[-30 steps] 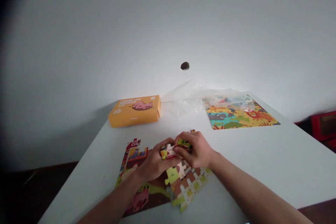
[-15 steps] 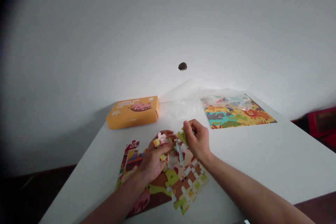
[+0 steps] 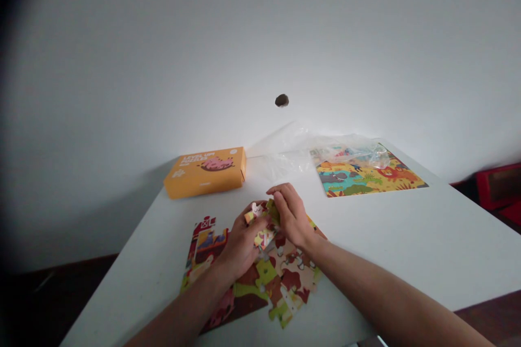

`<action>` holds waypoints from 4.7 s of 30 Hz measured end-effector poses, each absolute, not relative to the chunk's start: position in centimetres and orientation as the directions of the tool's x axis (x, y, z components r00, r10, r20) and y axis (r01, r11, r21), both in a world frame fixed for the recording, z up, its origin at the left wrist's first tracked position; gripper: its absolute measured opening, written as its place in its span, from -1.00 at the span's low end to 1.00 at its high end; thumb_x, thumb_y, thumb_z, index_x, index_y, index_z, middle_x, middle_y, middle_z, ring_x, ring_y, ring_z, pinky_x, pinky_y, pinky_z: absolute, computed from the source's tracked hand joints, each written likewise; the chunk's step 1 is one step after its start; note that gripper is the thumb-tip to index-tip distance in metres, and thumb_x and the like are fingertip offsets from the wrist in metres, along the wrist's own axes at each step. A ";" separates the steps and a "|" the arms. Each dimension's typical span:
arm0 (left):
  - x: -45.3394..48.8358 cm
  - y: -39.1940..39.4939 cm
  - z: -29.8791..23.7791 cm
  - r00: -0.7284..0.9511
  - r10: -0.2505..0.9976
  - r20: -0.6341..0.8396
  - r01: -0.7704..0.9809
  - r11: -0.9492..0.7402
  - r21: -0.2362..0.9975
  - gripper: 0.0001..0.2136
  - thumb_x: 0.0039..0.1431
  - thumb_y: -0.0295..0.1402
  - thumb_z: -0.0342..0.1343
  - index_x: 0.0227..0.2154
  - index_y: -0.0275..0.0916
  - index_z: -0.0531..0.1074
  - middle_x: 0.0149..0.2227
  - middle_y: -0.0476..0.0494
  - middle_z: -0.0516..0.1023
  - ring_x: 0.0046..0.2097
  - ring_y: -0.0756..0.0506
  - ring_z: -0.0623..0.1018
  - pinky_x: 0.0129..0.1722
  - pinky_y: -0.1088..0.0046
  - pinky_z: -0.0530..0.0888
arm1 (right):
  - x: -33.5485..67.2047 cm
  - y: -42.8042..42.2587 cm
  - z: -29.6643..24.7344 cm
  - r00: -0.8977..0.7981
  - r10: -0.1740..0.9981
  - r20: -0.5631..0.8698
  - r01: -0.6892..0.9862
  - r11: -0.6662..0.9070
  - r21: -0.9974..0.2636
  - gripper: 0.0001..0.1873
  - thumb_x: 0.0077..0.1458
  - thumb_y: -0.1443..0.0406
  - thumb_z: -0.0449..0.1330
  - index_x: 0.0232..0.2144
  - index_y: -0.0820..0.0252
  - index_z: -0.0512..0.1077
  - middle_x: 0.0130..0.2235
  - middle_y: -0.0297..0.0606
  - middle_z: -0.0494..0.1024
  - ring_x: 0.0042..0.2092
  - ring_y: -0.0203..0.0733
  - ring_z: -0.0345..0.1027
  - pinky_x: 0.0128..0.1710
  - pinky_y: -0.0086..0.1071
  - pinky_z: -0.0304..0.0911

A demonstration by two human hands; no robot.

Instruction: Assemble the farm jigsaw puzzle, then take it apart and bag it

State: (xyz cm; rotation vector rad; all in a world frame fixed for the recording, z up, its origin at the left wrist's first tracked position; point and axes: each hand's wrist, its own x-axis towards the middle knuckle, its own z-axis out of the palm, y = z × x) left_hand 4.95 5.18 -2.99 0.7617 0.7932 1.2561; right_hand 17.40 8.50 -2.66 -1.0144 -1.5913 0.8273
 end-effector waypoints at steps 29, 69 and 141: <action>2.1 6.0 -2.5 0.213 0.954 -0.211 -0.749 0.298 0.592 -0.65 -0.04 -0.51 0.10 -0.12 -0.20 0.37 -0.30 -0.10 0.52 -0.36 -0.06 0.55 -0.47 0.47 0.50 | 21.5 6.6 1.1 -0.699 0.693 0.177 0.540 0.674 -0.505 -0.27 -0.25 -0.03 0.38 -0.06 0.18 0.33 -0.15 -0.15 0.41 -0.15 -0.05 0.25 -0.12 -0.21 0.15; 1.6 6.0 -2.4 0.184 0.968 -0.170 -0.679 0.250 0.690 -0.41 -0.12 -0.59 0.18 0.03 -0.06 0.27 -0.20 -0.10 0.56 -0.28 -0.12 0.57 -0.36 0.33 0.53 | 24.2 10.6 -1.2 -0.594 0.804 -0.013 0.763 0.559 -0.325 -0.54 -0.02 0.22 0.29 -0.05 0.17 0.35 -0.10 -0.14 0.45 -0.04 -0.03 0.27 -0.03 -0.20 0.08; 9.4 -6.1 0.1 0.305 0.926 -0.223 0.892 -0.195 0.407 -0.45 -0.22 -0.68 0.05 -0.05 -0.27 0.36 -0.01 -0.32 0.36 0.06 -0.29 0.34 0.07 0.17 0.29 | 26.1 7.0 0.1 -0.236 0.925 -0.298 0.948 0.151 -0.280 -0.15 -0.49 0.08 0.45 -0.09 0.28 0.35 -0.03 0.02 0.37 0.01 0.14 0.24 -0.12 -0.22 0.17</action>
